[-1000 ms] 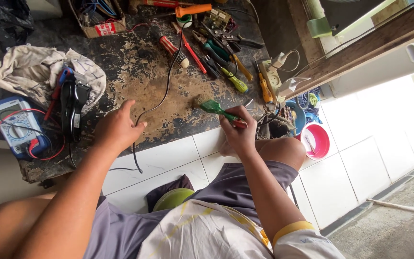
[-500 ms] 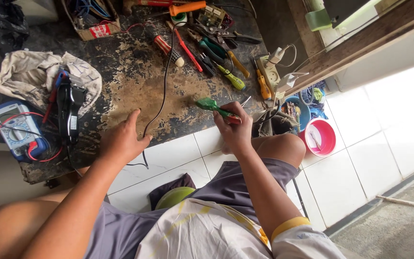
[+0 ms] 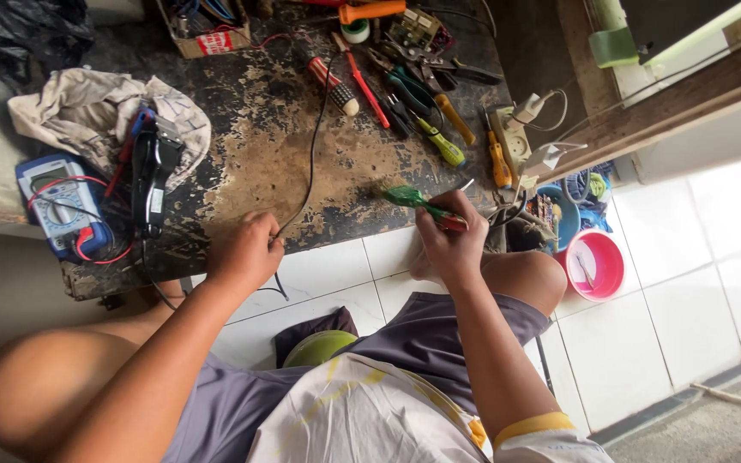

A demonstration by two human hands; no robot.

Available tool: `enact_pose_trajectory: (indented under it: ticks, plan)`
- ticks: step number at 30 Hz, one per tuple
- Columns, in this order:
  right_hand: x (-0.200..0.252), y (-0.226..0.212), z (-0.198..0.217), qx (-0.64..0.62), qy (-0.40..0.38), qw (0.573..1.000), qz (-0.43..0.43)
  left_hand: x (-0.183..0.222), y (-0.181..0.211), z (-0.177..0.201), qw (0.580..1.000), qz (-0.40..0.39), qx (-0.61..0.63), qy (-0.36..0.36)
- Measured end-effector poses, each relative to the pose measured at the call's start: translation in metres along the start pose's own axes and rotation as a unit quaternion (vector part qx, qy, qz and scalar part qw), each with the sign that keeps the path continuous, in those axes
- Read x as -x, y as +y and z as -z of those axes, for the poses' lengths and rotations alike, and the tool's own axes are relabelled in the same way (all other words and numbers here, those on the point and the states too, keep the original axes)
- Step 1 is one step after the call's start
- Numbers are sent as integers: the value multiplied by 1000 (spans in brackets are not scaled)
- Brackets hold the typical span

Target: Disassembling and cleaning a hair clipper on a workbench using a screwdriver and a brush

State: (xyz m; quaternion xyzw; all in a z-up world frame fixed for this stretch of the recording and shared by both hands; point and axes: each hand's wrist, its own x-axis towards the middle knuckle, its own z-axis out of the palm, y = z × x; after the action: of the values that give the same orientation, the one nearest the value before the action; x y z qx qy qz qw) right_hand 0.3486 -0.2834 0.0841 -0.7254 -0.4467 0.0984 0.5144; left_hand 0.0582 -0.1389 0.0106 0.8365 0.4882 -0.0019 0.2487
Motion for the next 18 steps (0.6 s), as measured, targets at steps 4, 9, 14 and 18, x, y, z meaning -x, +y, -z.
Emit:
enact_pose_trajectory:
  ticks: [4, 9, 14, 18]
  plan:
    - [8, -19, -19, -40, -23, 999, -7, -3, 0, 13, 997, 54, 39, -24]
    - [37, -49, -78, -181, -204, 962, 32, 2, 5, 85, 960, 70, 269, 18]
    - [28, -27, -96, -153, -247, 954, 80, -7, -18, 124, 966, 37, 249, 60]
    - [9, -28, -55, -16, -199, 980, -26, -17, -34, 131, 990, 41, 124, 53]
